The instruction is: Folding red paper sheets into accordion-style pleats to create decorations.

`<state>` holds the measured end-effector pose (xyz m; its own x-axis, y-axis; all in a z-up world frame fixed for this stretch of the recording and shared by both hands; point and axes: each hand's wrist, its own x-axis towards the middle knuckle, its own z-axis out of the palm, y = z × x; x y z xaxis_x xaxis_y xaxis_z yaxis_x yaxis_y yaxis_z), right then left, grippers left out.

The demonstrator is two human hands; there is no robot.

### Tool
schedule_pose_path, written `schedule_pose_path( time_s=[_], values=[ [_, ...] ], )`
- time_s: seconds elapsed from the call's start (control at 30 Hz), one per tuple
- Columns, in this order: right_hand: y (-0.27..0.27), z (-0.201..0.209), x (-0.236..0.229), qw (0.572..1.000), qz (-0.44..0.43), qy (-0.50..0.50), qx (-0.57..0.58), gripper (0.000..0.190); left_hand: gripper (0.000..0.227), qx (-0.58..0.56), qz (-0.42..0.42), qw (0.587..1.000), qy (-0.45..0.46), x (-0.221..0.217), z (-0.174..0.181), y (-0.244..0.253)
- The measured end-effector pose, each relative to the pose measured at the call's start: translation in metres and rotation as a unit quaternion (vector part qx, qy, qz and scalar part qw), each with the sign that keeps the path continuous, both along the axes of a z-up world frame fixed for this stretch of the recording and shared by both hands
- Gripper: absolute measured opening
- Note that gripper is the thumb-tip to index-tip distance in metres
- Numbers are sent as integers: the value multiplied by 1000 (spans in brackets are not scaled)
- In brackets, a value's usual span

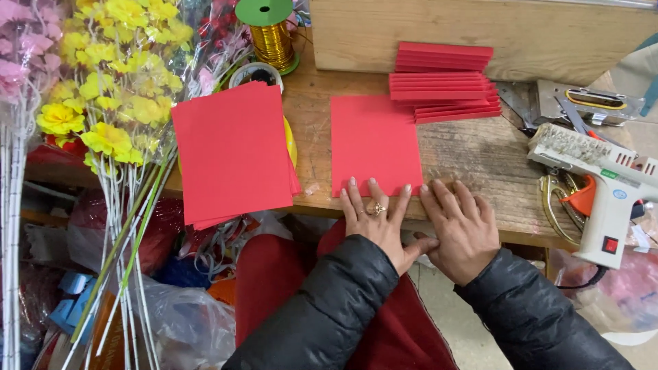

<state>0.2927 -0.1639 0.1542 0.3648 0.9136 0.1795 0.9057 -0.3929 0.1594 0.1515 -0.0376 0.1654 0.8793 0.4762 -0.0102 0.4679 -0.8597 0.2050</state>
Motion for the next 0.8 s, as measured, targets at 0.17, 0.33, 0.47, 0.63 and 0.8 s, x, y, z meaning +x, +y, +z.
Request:
schedule_pose_path(
  time_s=[0.17, 0.33, 0.47, 0.63, 0.8],
  values=[
    [0, 7, -4, 1000, 6, 10, -1, 99, 116, -40, 14, 999, 4, -19, 15, 10],
    [2, 8, -4, 999, -6, 18, -38, 97, 115, 16, 63, 998, -22, -66, 10, 39],
    [2, 0, -5, 999, -16, 30, -4, 93, 118, 6, 98, 995, 7, -76, 7, 42],
    [-16, 2, -26, 990, -23, 81, 112, 92, 109, -4, 97, 995, -23, -74, -1, 34],
    [-3, 26, -88, 538, -296, 721, 322, 37, 58, 46, 8, 964, -262, -86, 17, -17]
  ],
)
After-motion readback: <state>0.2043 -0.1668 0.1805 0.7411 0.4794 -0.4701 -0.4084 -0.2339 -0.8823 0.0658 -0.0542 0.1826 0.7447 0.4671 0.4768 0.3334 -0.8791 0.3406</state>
